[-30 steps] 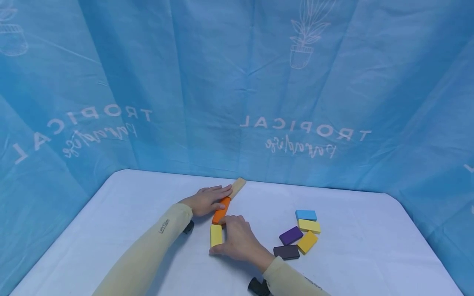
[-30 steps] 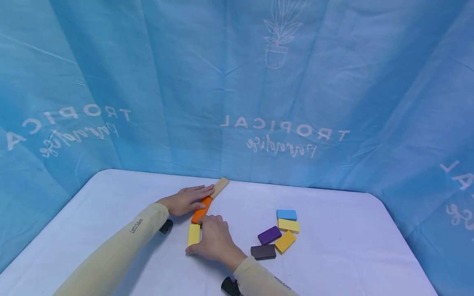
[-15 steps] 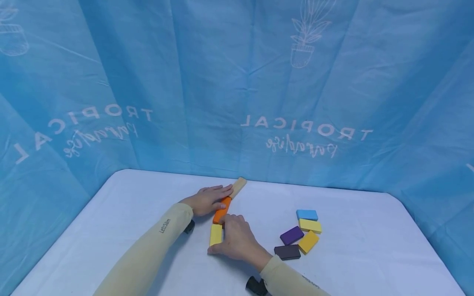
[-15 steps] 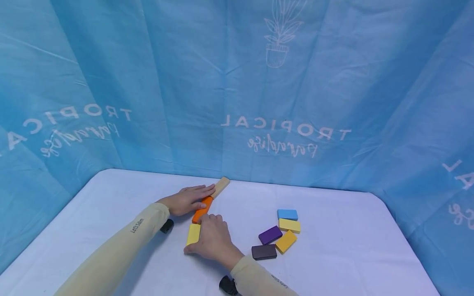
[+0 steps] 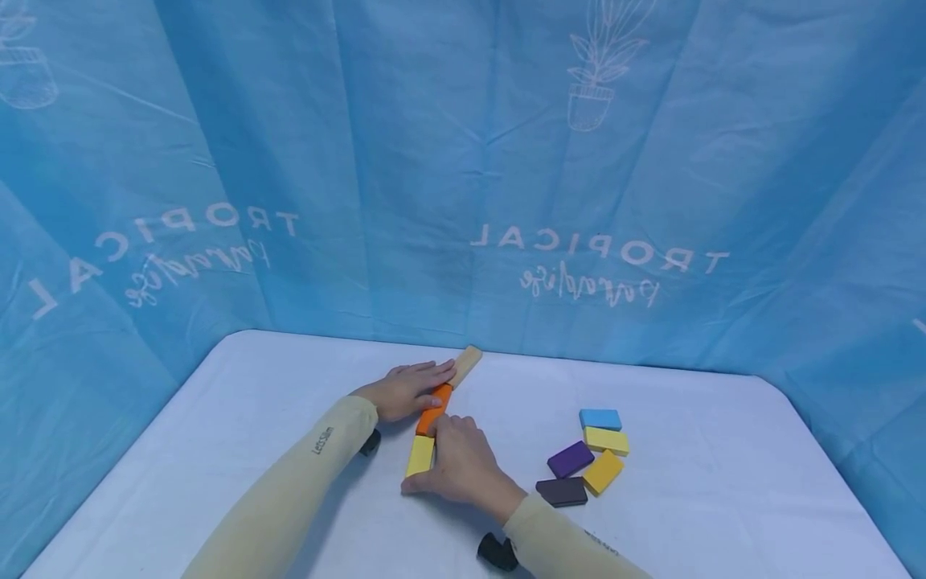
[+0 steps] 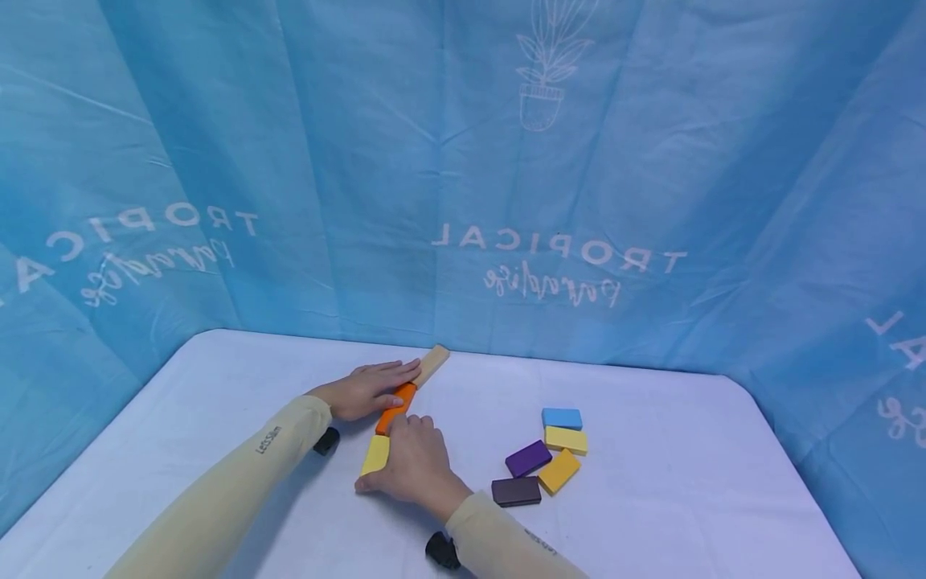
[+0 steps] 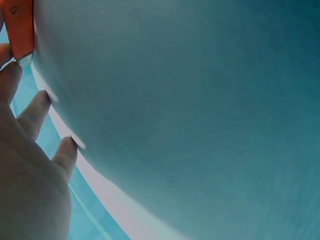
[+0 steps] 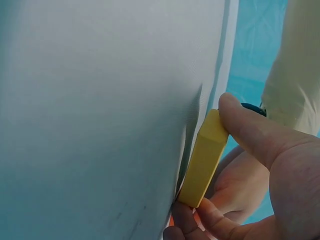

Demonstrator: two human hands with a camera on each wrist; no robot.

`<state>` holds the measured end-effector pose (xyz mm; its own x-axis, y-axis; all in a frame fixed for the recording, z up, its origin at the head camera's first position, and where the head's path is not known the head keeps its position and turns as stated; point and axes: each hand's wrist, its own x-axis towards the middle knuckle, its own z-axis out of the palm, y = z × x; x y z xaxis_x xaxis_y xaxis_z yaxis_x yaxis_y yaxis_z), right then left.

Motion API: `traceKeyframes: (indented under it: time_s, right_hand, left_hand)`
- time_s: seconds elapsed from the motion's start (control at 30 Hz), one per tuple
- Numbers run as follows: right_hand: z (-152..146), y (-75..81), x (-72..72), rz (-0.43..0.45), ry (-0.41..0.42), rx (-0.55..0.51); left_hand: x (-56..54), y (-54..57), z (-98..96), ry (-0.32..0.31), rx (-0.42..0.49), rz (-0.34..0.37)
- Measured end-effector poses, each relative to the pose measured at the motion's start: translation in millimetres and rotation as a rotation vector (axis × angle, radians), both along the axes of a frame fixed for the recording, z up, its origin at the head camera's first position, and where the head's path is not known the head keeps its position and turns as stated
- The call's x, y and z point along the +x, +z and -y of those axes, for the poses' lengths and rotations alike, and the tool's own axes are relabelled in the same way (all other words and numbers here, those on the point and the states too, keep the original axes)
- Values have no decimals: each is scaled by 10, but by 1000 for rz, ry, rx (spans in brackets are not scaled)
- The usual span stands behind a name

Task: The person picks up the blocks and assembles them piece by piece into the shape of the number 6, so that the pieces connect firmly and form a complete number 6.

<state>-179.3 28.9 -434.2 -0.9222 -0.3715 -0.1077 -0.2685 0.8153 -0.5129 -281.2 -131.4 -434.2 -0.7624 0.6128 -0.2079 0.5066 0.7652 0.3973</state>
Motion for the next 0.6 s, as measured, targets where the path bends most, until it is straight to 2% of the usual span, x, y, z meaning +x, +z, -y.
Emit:
traceKeyframes:
  time_s: [0.43,0.6]
  right_hand:
    - [40,3,-20,-47,5,79]
    - [45,-22,-23,-59,13,74]
  left_hand:
    - [-10,5,-4,-7,8,-10]
    - [-6,3,3,-6,12,-5]
